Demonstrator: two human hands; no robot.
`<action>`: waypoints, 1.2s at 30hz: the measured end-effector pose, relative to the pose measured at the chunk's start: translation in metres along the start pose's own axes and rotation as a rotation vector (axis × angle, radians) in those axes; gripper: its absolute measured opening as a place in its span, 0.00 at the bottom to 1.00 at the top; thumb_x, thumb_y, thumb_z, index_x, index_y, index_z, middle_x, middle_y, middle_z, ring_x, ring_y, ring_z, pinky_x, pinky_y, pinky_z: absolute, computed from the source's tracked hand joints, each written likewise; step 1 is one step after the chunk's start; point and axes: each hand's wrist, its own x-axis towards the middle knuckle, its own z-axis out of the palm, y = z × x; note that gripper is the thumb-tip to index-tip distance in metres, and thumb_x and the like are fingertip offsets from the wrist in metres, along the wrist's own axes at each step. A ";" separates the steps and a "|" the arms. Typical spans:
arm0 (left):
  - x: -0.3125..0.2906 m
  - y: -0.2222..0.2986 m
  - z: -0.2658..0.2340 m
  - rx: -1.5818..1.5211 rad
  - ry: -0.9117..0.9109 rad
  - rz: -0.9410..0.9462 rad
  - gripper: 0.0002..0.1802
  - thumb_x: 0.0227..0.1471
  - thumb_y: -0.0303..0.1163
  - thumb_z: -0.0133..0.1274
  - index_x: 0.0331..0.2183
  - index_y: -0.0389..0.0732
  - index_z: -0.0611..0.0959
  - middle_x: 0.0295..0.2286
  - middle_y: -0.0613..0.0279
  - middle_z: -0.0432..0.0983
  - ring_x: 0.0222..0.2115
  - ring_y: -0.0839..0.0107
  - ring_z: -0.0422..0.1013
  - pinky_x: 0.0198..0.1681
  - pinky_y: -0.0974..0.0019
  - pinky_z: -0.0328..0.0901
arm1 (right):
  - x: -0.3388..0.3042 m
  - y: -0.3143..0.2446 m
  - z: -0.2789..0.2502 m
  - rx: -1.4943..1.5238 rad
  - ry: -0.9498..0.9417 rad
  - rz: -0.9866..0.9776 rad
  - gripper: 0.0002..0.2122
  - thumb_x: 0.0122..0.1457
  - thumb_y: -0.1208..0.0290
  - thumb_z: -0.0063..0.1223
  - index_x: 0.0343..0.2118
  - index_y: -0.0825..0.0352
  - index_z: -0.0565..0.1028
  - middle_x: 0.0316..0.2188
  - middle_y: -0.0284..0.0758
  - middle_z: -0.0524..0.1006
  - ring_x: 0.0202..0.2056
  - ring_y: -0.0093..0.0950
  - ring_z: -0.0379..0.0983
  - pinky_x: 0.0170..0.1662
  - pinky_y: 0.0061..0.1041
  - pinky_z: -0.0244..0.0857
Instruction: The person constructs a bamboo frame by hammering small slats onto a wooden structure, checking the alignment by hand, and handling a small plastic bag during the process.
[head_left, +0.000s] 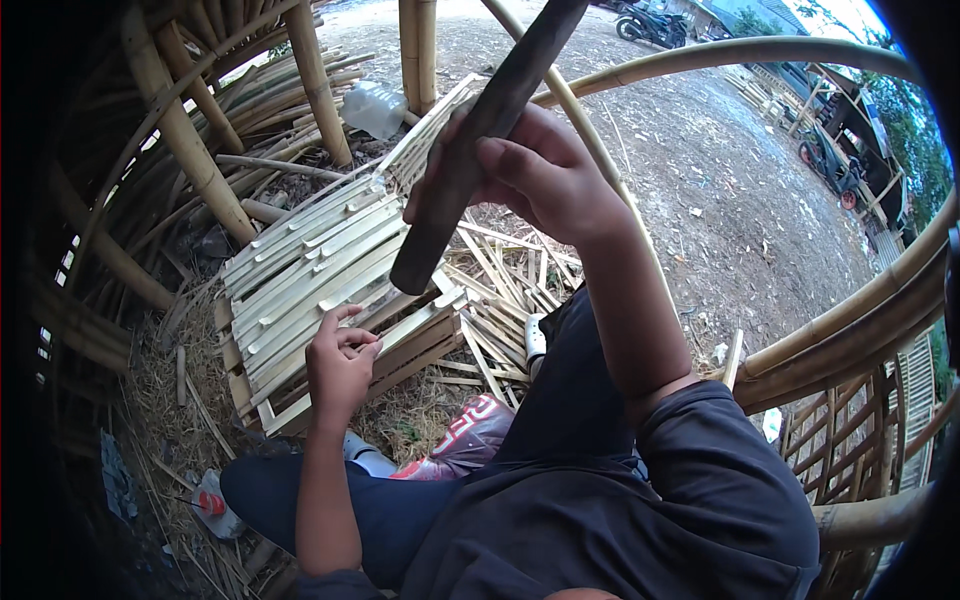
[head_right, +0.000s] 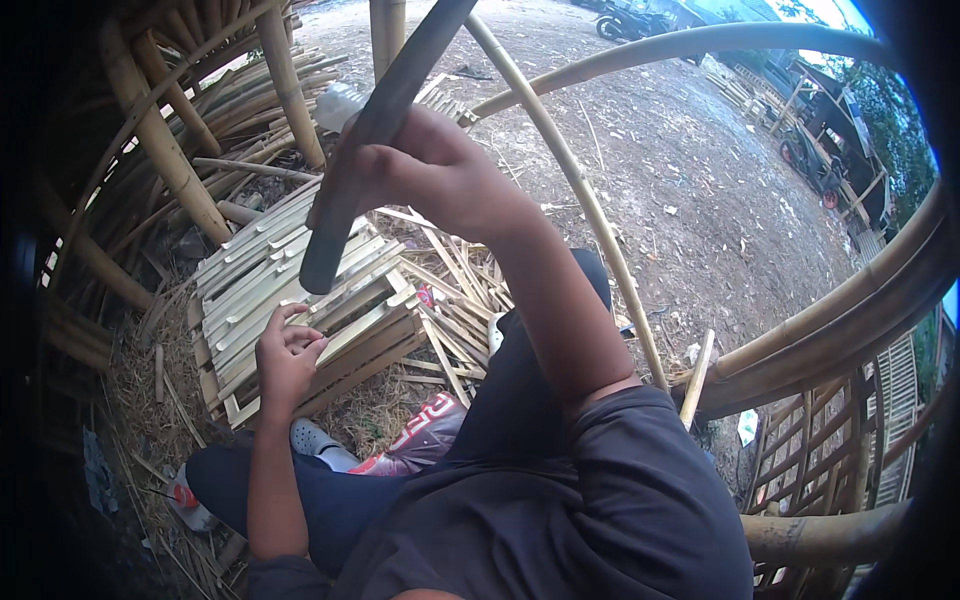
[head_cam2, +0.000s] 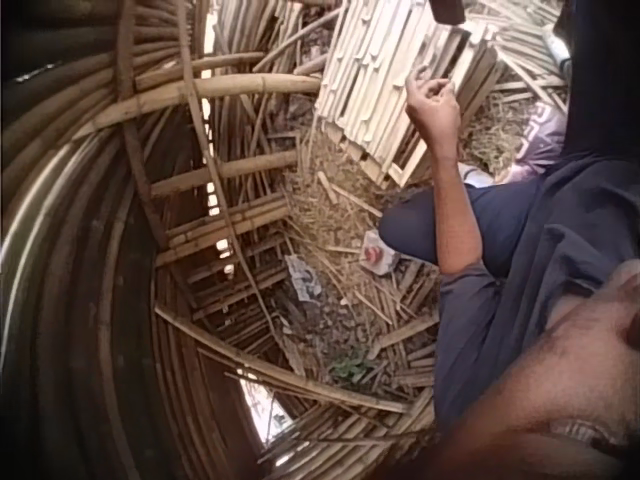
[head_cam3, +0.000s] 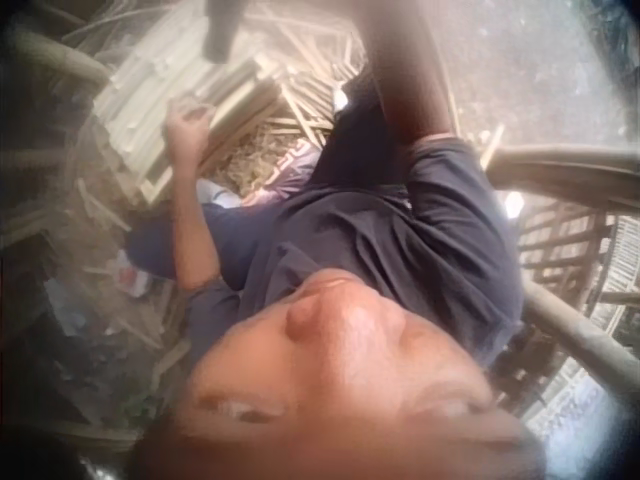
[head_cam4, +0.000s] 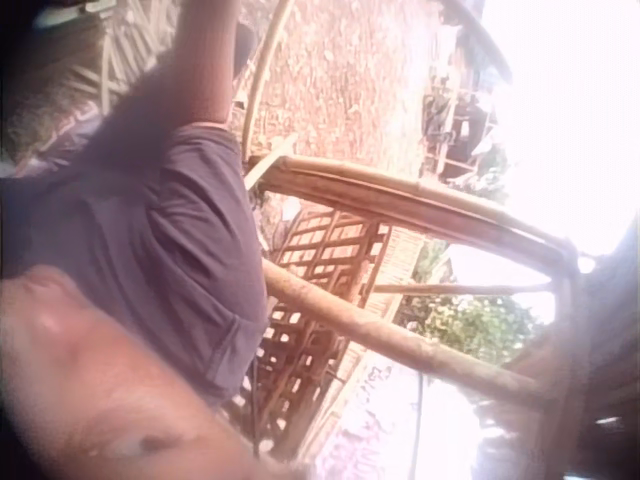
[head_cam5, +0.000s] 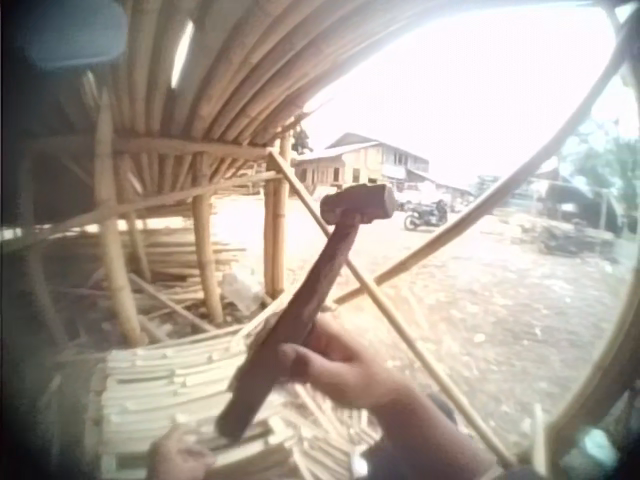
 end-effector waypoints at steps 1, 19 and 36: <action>0.006 -0.003 0.005 -0.004 -0.029 0.061 0.25 0.48 0.18 0.64 0.50 0.38 0.81 0.30 0.61 0.84 0.20 0.84 0.70 0.25 0.76 0.66 | -0.001 0.004 -0.025 -0.098 -0.065 -0.032 0.19 0.70 0.60 0.49 0.50 0.73 0.69 0.40 0.42 0.79 0.41 0.33 0.81 0.45 0.36 0.78; 0.054 -0.026 0.044 -0.060 -0.281 -0.051 0.11 0.53 0.23 0.64 0.39 0.31 0.86 0.31 0.59 0.84 0.25 0.78 0.78 0.29 0.72 0.71 | -0.098 0.085 -0.091 -0.009 0.384 1.287 0.09 0.67 0.68 0.54 0.34 0.67 0.71 0.16 0.23 0.66 0.12 0.13 0.60 0.12 0.17 0.56; 0.074 -0.024 0.034 -0.169 -0.220 -0.113 0.09 0.56 0.26 0.63 0.39 0.34 0.86 0.27 0.60 0.84 0.27 0.78 0.79 0.32 0.76 0.72 | -0.071 0.052 -0.068 -0.622 0.493 0.909 0.23 0.60 0.50 0.63 0.20 0.68 0.76 0.15 0.27 0.69 0.19 0.20 0.66 0.25 0.29 0.59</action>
